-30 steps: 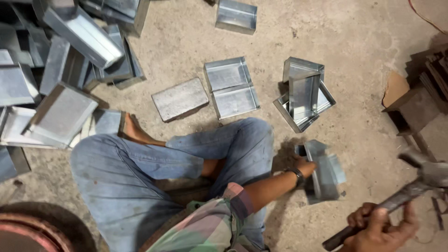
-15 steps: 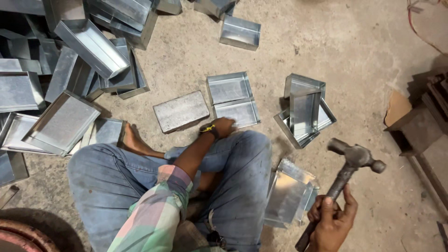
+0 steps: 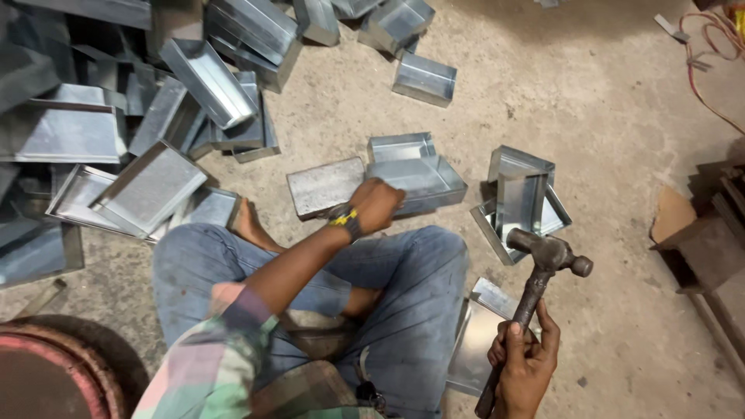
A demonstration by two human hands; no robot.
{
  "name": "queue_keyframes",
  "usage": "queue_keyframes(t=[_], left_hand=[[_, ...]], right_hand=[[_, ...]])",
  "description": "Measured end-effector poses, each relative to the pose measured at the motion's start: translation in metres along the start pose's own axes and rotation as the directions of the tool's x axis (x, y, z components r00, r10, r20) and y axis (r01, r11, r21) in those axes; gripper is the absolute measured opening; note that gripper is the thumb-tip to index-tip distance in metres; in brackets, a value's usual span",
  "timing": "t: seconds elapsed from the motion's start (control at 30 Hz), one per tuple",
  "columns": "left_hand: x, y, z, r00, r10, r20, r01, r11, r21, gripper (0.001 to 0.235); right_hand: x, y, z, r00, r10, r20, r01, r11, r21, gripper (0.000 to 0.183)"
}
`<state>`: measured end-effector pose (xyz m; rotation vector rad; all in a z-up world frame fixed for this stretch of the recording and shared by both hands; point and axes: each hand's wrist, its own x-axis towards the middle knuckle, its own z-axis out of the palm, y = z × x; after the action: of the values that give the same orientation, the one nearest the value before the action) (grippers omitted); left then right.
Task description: The person hammers the seams and edges of small rectangular metal boxes by hand, using a hammer to flatten the metal joints while sitting on the floor.
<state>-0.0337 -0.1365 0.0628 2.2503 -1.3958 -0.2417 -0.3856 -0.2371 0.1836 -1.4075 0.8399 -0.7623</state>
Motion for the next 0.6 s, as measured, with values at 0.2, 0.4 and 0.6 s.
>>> queue_keyframes(t=[0.2,0.4,0.6], left_hand=[[-0.108,-0.041,-0.043,0.984,0.001,-0.177,0.040,0.972,0.230,0.013],[-0.119,-0.058,-0.019,0.903,-0.404,-0.149,0.428,0.880,0.207,0.021],[-0.058,-0.085,-0.003,0.819,-0.418,-0.393,0.498,0.858,0.125,0.082]], right_hand=[[0.001,0.010,0.029,0.996,0.041,0.082,-0.041,0.999,-0.001,0.060],[0.004,0.004,0.075,0.965,-0.069,0.253,0.074,0.997,-0.011,0.058],[0.002,-0.022,0.128,0.904,-0.328,0.275,0.284,0.941,0.186,0.050]])
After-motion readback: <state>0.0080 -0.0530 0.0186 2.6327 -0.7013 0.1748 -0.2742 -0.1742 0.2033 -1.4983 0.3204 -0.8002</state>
